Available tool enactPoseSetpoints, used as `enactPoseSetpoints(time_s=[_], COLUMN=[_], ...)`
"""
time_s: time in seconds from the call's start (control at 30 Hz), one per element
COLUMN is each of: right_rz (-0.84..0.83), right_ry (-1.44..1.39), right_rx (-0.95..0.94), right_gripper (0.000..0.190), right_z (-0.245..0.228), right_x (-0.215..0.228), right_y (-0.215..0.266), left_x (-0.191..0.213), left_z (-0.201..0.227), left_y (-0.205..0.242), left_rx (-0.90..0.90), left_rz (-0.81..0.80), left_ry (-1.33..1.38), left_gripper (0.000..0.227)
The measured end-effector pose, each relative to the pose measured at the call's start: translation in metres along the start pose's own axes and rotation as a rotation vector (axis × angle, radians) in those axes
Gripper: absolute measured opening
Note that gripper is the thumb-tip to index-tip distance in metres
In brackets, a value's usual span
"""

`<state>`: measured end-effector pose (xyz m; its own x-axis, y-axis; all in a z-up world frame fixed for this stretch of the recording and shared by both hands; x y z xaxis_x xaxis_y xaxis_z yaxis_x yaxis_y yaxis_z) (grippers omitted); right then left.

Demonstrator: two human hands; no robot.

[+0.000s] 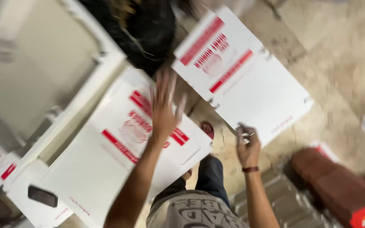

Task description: The person folds flat cardboard boxes labeled 'GIANT BURGER' into a three-dimensional shape. They repeatedly align the edges, crease the flaps, and insert tabs into slots to assemble the boxes, stacking the finished ones on a nearby surface.

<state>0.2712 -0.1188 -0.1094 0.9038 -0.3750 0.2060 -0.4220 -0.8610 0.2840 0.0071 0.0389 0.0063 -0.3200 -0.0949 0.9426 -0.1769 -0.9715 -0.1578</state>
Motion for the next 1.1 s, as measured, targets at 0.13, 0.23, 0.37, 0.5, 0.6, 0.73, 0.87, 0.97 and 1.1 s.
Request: enactPoseSetpoints(time_s=[0.13, 0.23, 0.37, 0.5, 0.6, 0.73, 0.87, 0.97, 1.1], right_rz=[-0.367, -0.373, -0.288, -0.356, -0.381, -0.33, -0.285, -0.304, -0.33], right_ry=[0.299, 0.283, 0.465, 0.763, 0.779, 0.549, 0.701, 0.802, 0.747], right_rx=[0.332, 0.273, 0.077, 0.229, 0.42, -0.151, -0.142, -0.117, 0.256], right_gripper=[0.04, 0.038, 0.034, 0.03, 0.023, 0.024, 0.027, 0.027, 0.038], right_z=[-0.034, -0.011, 0.009, 0.033, 0.026, -0.021, -0.04, -0.029, 0.056], right_x=[-0.071, -0.083, -0.072, -0.063, -0.042, -0.037, -0.051, -0.061, -0.032], right_y=[0.036, 0.029, -0.005, -0.05, -0.057, -0.004, 0.006, 0.005, -0.064], left_x=[0.06, 0.1, 0.094, 0.075, 0.083, 0.137, 0.089, 0.083, 0.09], left_z=[-0.107, -0.187, -0.251, -0.255, -0.248, -0.206, -0.227, -0.228, -0.235], left_y=[0.24, 0.406, 0.577, 0.609, 0.583, 0.563, 0.586, 0.6, 0.599], left_rx=[0.333, 0.807, 1.647, 1.589, 0.886, 1.249, 1.032, 0.996, 1.179], left_rz=[0.048, 0.033, -0.189, -0.151, 0.166, -0.462, -0.48, -0.314, -0.42], left_ry=[-0.017, -0.291, 0.07, 0.308, 0.232, 0.392, 0.078, 0.088, 0.254], left_gripper=[0.059, 0.068, 0.064, 0.056, 0.026, 0.137, 0.122, 0.1, 0.089])
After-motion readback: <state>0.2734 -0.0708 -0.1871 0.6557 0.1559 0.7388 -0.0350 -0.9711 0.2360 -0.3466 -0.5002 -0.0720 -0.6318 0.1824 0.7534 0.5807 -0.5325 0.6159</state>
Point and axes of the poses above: each hand's wrist, its own y-axis away from the middle knuckle, its own x-axis out of the back of the hand, z = x × y, the point moved 4 cm from there along -y, towards the middle knuckle, and after that the axes turned 14 degrees about -y, right-handed, at the moved point
